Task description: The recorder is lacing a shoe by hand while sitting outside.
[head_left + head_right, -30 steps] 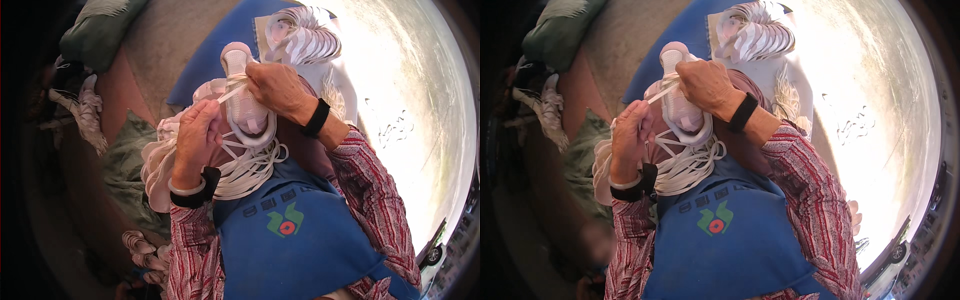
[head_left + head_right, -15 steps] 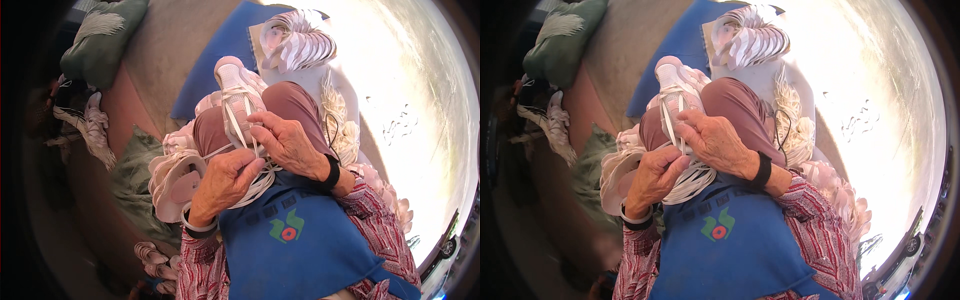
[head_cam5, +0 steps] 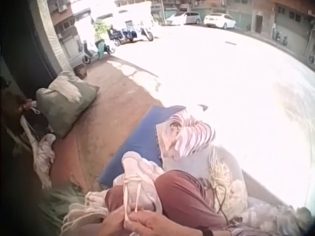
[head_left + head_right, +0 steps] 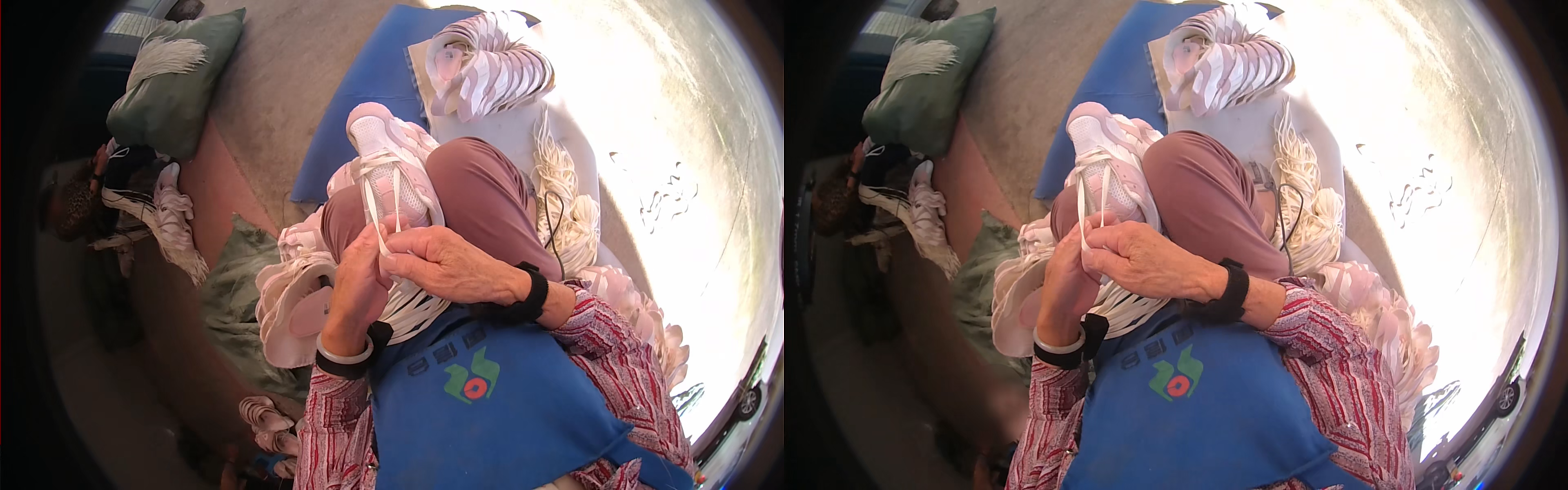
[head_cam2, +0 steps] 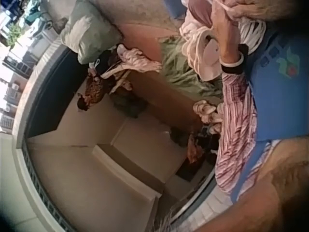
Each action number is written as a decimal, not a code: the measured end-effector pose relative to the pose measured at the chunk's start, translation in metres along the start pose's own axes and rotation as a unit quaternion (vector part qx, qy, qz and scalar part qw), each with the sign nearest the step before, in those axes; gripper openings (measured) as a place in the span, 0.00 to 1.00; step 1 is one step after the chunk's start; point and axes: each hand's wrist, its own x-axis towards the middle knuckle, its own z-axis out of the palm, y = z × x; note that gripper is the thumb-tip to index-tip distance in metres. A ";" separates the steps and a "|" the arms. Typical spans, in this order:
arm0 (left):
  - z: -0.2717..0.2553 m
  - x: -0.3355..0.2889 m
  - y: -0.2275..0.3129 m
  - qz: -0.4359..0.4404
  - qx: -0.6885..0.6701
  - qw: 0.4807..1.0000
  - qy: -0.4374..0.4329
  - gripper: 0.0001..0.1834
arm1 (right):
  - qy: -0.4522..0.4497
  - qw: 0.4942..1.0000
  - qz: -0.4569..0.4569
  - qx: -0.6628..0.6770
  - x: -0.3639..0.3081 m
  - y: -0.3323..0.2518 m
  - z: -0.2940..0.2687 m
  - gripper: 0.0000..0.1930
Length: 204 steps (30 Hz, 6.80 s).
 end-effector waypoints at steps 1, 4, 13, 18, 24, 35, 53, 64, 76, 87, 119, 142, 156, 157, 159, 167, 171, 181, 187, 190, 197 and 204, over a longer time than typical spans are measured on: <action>0.007 0.005 0.004 0.000 -0.001 1.000 0.001 0.22 | 0.005 0.993 -0.062 -0.097 0.001 0.008 0.004 0.12; 0.017 0.017 0.007 -0.062 -0.097 0.993 -0.019 0.20 | 0.018 0.991 -0.055 -0.119 -0.001 0.002 0.004 0.12; -0.033 -0.030 0.029 0.095 -0.169 0.980 -0.036 0.17 | 0.174 0.981 -0.083 0.009 -0.024 -0.008 -0.046 0.13; -0.065 -0.092 0.069 0.221 -0.243 0.942 -0.064 0.16 | 0.241 0.937 -0.008 0.254 -0.034 0.016 -0.093 0.12; -0.136 -0.186 0.106 0.415 -0.235 0.867 0.148 0.10 | 0.331 0.886 0.049 0.319 -0.037 0.049 -0.133 0.07; -0.116 -0.157 0.115 0.435 -0.058 0.898 -0.007 0.19 | 0.464 0.758 -0.065 -0.453 -0.029 0.056 -0.165 0.10; -0.027 0.025 0.028 0.116 0.550 0.804 0.193 0.11 | 0.085 0.800 -0.096 -0.586 -0.049 0.020 -0.079 0.03; -0.049 0.031 0.033 0.295 0.507 0.757 0.288 0.10 | 0.086 0.800 -0.081 -0.588 -0.039 -0.004 -0.048 0.03; -0.046 0.023 0.015 0.161 0.316 0.912 0.208 0.14 | 0.072 0.828 -0.075 -0.551 -0.026 0.010 -0.062 0.07; -0.044 0.037 0.024 0.092 0.248 0.948 0.179 0.13 | 0.140 0.875 0.007 -0.464 0.005 -0.021 -0.047 0.05; -0.033 0.051 0.021 0.152 0.281 0.928 0.194 0.11 | 0.198 0.901 -0.035 -0.385 0.045 -0.002 -0.074 0.11; -0.015 0.040 0.002 0.303 0.640 0.676 0.201 0.19 | 0.168 0.746 -0.041 -0.643 0.040 -0.003 -0.035 0.14; -0.005 0.031 -0.011 0.346 0.562 0.720 0.214 0.20 | 0.211 0.729 -0.065 -0.648 0.039 0.005 -0.042 0.08; -0.005 0.027 -0.013 0.339 0.554 0.728 0.220 0.21 | 0.209 0.748 -0.089 -0.623 0.041 0.006 -0.043 0.08; -0.006 0.023 -0.017 0.340 0.548 0.728 0.232 0.22 | 0.213 0.754 -0.093 -0.614 0.042 0.003 -0.043 0.08; -0.013 -0.001 -0.031 0.330 0.513 0.757 0.233 0.28 | 0.189 0.763 -0.025 -0.618 0.046 -0.002 -0.037 0.11; -0.030 -0.012 -0.021 0.346 0.471 0.764 0.273 0.25 | 0.171 0.787 -0.057 -0.591 0.046 0.001 -0.038 0.09; -0.040 -0.013 -0.007 0.374 0.459 0.771 0.237 0.21 | 0.138 0.743 -0.118 -0.644 0.044 0.001 -0.040 0.08; -0.029 0.015 0.001 0.395 0.501 0.747 0.190 0.25 | 0.084 0.628 -0.088 -0.769 0.054 -0.019 -0.020 0.09; -0.027 0.025 0.001 0.406 0.495 0.749 0.174 0.23 | 0.047 0.569 -0.116 -0.813 0.058 -0.017 -0.028 0.07; -0.025 0.035 -0.008 0.389 0.420 0.801 0.176 0.20 | -0.011 0.762 -0.131 -0.634 0.048 -0.030 -0.013 0.06; -0.027 0.042 -0.004 0.387 0.401 0.807 0.195 0.16 | 0.031 0.843 -0.093 -0.529 0.049 -0.018 0.000 0.08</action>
